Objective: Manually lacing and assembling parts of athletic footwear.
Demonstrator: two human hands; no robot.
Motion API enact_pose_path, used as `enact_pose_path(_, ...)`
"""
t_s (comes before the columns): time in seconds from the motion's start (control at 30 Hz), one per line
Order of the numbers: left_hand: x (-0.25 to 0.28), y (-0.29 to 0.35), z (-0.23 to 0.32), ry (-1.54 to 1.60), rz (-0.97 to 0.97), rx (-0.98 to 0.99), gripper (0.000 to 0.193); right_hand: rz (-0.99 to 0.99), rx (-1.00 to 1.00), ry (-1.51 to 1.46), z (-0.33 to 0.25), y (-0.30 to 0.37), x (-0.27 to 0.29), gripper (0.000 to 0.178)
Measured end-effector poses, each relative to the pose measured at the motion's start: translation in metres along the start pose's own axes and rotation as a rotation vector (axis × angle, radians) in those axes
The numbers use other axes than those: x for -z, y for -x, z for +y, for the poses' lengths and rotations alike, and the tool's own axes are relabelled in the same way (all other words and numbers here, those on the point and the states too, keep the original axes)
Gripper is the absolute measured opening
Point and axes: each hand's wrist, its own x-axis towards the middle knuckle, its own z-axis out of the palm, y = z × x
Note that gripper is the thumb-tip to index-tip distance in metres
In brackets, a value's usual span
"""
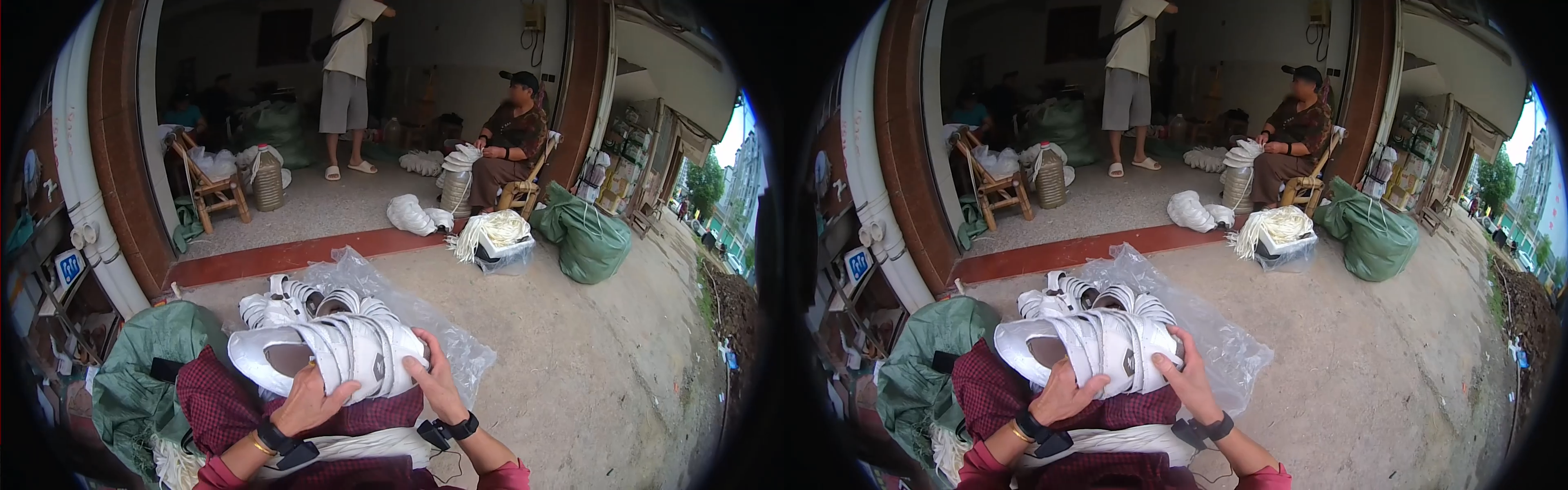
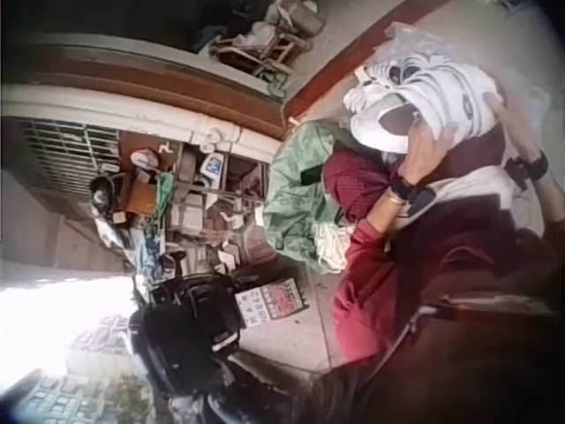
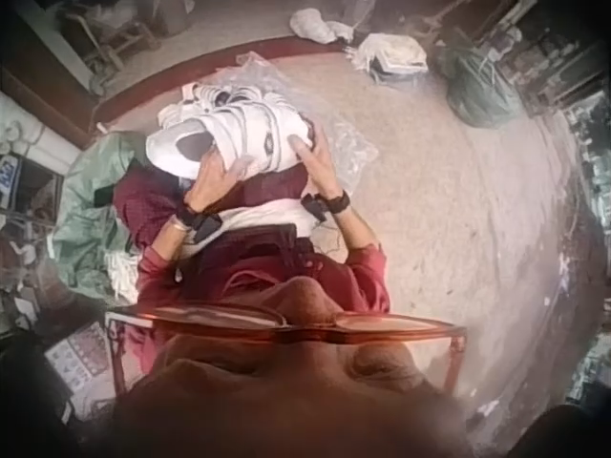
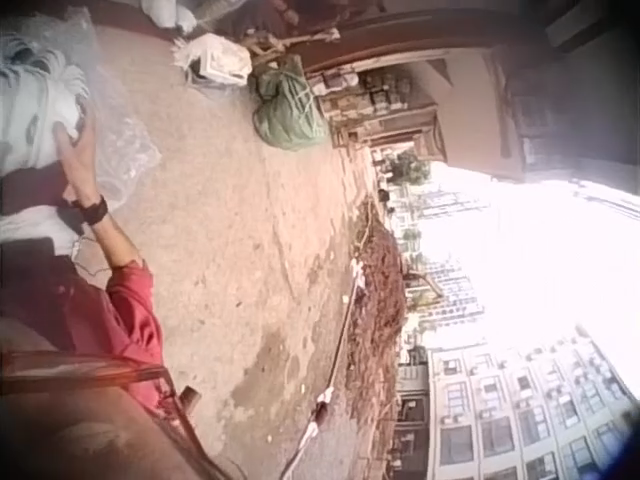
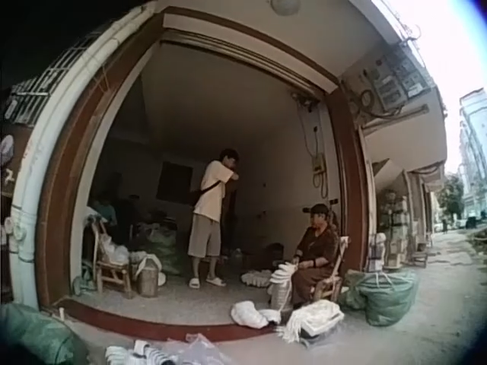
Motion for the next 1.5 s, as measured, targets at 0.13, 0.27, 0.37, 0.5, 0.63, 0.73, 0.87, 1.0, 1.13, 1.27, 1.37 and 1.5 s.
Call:
enact_pose_path(0.13,0.013,-0.006,-0.003,0.087,-0.043,0.058,0.032,0.02,-0.105,-0.122,-0.003,0.003,0.006,0.063)
enact_pose_path(0.27,0.012,-0.009,0.003,0.036,-0.096,0.016,0.035,-0.014,-0.031,-0.093,-0.007,-0.002,0.007,0.065)
enact_pose_path(0.37,0.013,-0.013,0.005,-0.091,-0.156,0.012,0.037,-0.027,-0.004,-0.018,-0.012,-0.003,0.006,0.067)
enact_pose_path(0.5,0.008,-0.011,0.026,-0.388,-0.263,0.13,0.044,-0.124,0.01,0.069,-0.022,-0.001,0.014,0.078)
enact_pose_path(0.63,0.0,-0.002,0.022,-0.119,-0.192,0.178,0.047,-0.252,-0.067,-0.069,-0.019,-0.003,0.028,0.09)
enact_pose_path(0.73,-0.001,-0.001,0.005,0.248,-0.151,0.168,0.052,-0.265,-0.102,-0.083,-0.018,-0.006,0.029,0.098)
enact_pose_path(0.87,0.012,-0.001,-0.009,0.463,-0.236,0.258,0.052,-0.249,-0.141,-0.167,-0.01,-0.01,0.026,0.107)
enact_pose_path(1.0,0.011,0.001,-0.012,0.556,-0.19,0.239,0.033,-0.278,-0.142,-0.163,-0.007,-0.011,0.028,0.105)
enact_pose_path(1.13,0.009,0.005,-0.011,0.471,-0.19,0.266,0.041,-0.291,-0.134,-0.138,-0.007,-0.012,0.031,0.106)
enact_pose_path(1.27,0.006,0.01,-0.01,0.309,-0.118,0.127,0.034,-0.357,-0.113,-0.073,-0.026,-0.009,0.022,0.108)
enact_pose_path(1.37,0.005,0.008,-0.008,0.236,-0.14,0.151,0.036,-0.361,-0.123,-0.059,-0.02,-0.014,0.025,0.11)
enact_pose_path(1.5,0.006,-0.001,-0.006,0.244,-0.095,0.147,0.037,-0.359,-0.077,-0.02,-0.015,-0.016,0.03,0.112)
